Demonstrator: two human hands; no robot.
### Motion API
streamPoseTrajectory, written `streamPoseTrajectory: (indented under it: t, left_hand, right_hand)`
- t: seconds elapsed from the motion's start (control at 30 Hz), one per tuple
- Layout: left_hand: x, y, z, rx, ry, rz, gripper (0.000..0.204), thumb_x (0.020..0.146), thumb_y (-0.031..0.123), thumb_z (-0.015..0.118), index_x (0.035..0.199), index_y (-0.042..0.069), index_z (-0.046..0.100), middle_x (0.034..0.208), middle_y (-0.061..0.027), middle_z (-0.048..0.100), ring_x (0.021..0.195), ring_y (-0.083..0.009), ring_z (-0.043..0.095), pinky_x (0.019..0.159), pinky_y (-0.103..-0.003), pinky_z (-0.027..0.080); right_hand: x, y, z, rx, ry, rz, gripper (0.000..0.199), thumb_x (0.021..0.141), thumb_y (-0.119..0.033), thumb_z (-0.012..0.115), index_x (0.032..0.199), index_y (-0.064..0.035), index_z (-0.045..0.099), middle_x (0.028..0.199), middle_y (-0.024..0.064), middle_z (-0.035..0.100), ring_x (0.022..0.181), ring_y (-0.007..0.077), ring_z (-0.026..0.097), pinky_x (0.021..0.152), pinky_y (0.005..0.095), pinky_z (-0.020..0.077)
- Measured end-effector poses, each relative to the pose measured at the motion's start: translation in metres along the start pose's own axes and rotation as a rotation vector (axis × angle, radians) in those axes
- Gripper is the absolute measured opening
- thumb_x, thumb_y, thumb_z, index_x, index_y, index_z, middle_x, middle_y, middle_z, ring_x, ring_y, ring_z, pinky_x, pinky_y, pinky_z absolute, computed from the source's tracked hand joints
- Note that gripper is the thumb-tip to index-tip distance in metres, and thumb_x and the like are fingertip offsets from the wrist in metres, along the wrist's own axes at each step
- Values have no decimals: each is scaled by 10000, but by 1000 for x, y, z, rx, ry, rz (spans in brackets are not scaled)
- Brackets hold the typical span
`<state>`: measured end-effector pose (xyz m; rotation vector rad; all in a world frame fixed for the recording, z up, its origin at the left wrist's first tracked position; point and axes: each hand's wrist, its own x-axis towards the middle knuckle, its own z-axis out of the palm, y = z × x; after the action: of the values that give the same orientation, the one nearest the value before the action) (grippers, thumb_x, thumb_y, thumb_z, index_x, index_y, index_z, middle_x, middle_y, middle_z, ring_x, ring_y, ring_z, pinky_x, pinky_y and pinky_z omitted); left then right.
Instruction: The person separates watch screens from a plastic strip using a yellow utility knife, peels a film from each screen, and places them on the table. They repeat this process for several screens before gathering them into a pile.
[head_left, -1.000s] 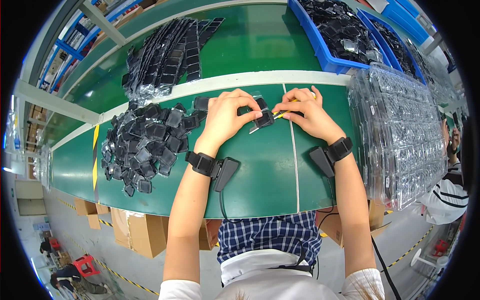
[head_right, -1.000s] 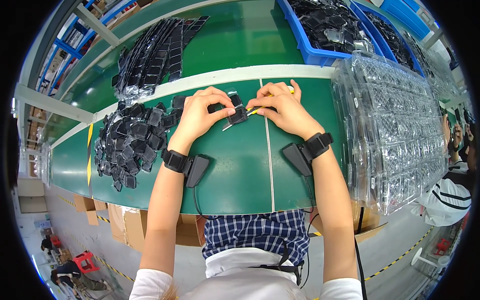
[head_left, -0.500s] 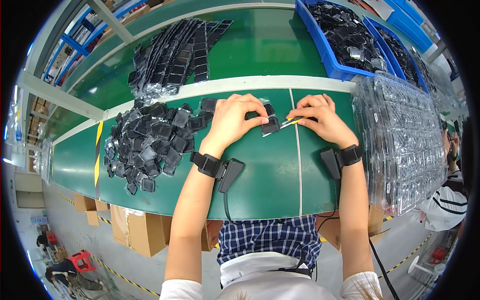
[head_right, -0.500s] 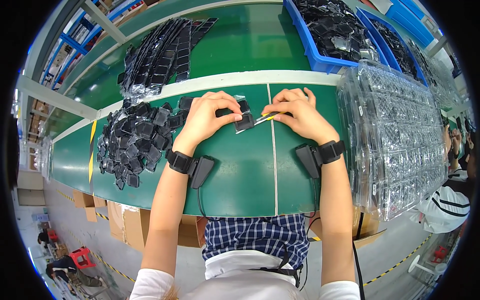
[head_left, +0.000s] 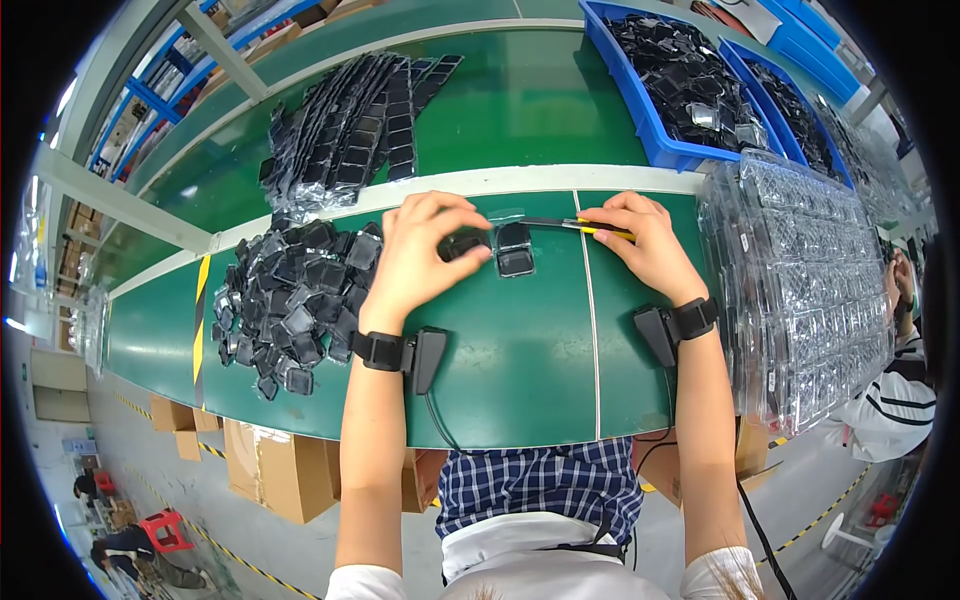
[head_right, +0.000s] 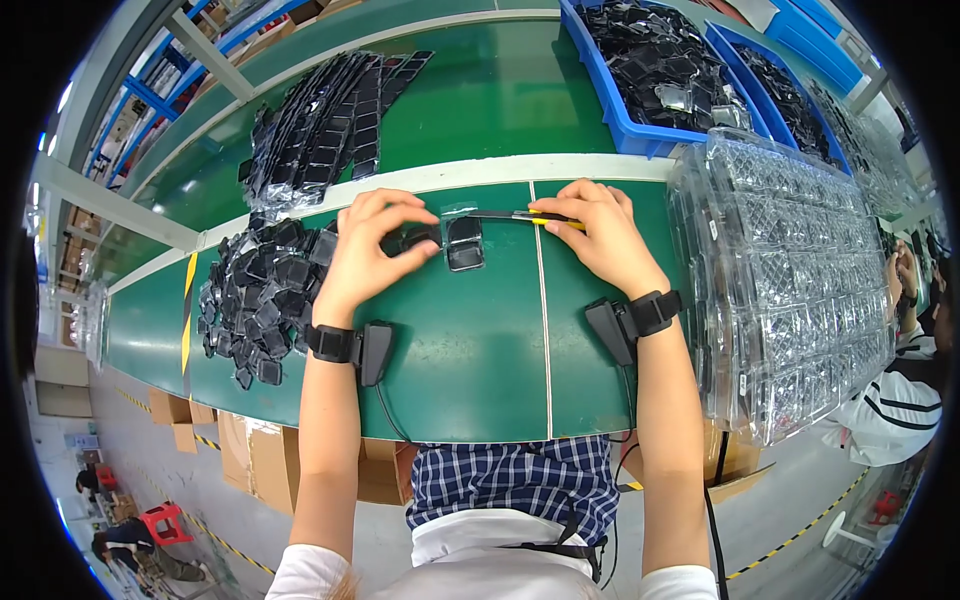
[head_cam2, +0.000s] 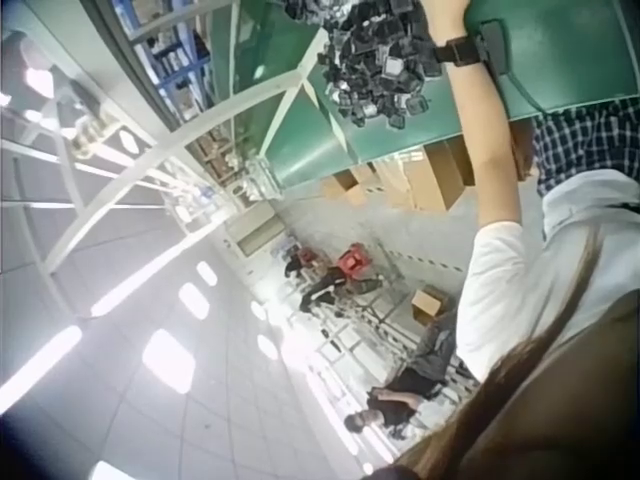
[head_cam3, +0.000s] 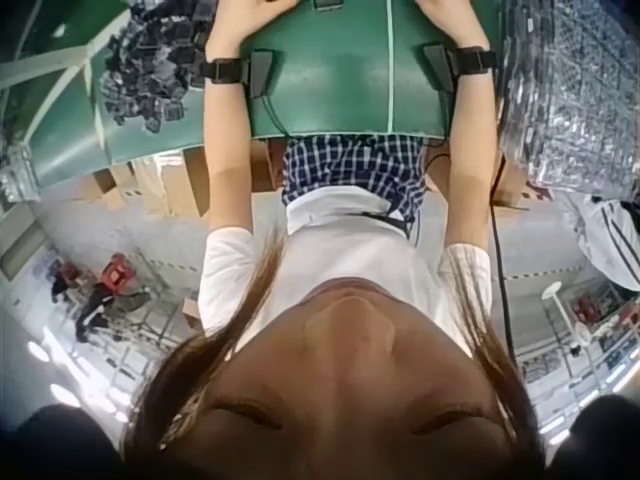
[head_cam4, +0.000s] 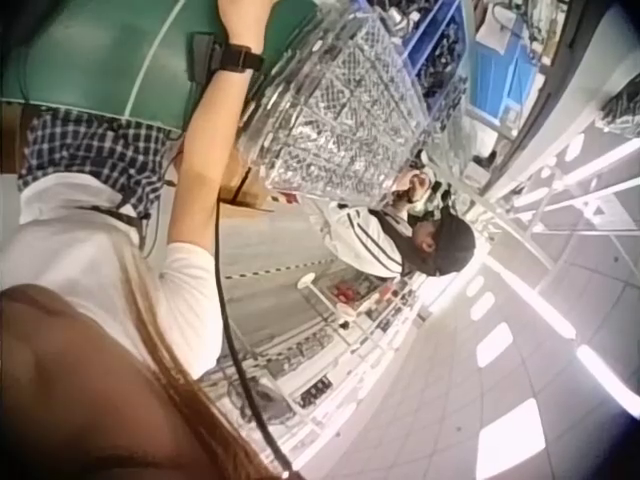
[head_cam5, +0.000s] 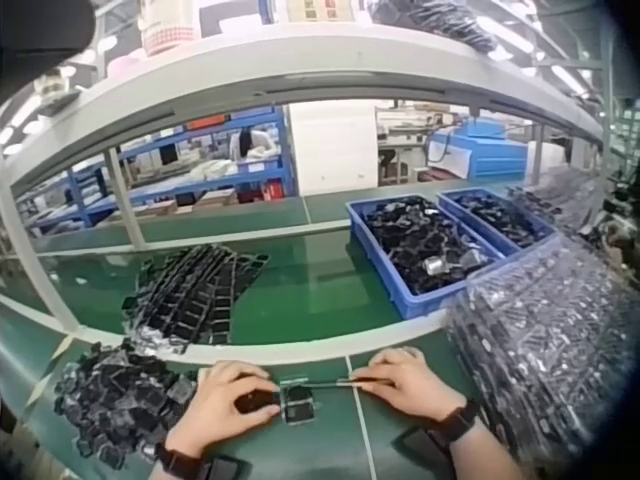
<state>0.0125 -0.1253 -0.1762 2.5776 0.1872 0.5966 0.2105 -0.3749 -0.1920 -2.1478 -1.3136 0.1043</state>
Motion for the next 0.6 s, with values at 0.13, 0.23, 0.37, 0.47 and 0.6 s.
streamPoseTrajectory:
  t: [0.13, 0.23, 0.37, 0.47, 0.6]
  left_hand:
    - [0, 15, 14, 1, -154, 105, 320, 670, 292, 902, 976, 218, 847, 1242, 56, 660, 1277, -197, 506, 1074, -418, 306]
    - [2, 17, 18, 3, -140, 144, 257, 682, 267, 893, 927, 206, 850, 1235, 76, 675, 1262, -185, 514, 1063, -406, 309]
    - [3, 10, 25, -66, -49, 167, 215, 703, 253, 875, 906, 189, 850, 1156, 87, 713, 1208, -184, 547, 1022, -383, 336]
    - [6, 6, 31, -116, 5, 124, 133, 785, 252, 841, 894, 175, 844, 1086, 78, 729, 1140, -181, 591, 1003, -365, 355]
    - [9, -2, 42, -61, 29, 57, 139, 855, 304, 812, 908, 176, 832, 1011, 71, 731, 1051, -173, 621, 957, -355, 372]
  right_hand:
    - [-1, -4, 10, -44, 0, -30, 291, 921, -122, 734, 1206, -166, 776, 1047, 26, 616, 1099, 230, 588, 1115, 433, 338]
    - [0, -13, 11, -74, -23, -47, 285, 916, -124, 737, 1194, -171, 782, 1041, 16, 612, 1112, 226, 574, 1138, 441, 315]
    - [-2, -12, 9, -55, -78, -58, 278, 915, -125, 736, 1183, -179, 786, 1038, 11, 610, 1117, 220, 563, 1154, 444, 293]
    - [-2, -13, 8, -53, -88, -70, 267, 918, -122, 732, 1171, -186, 789, 1036, 8, 607, 1112, 214, 561, 1165, 442, 281]
    - [-2, -15, 10, -45, -96, -76, 260, 919, -123, 732, 1164, -187, 791, 1048, 5, 613, 1118, 212, 558, 1180, 446, 266]
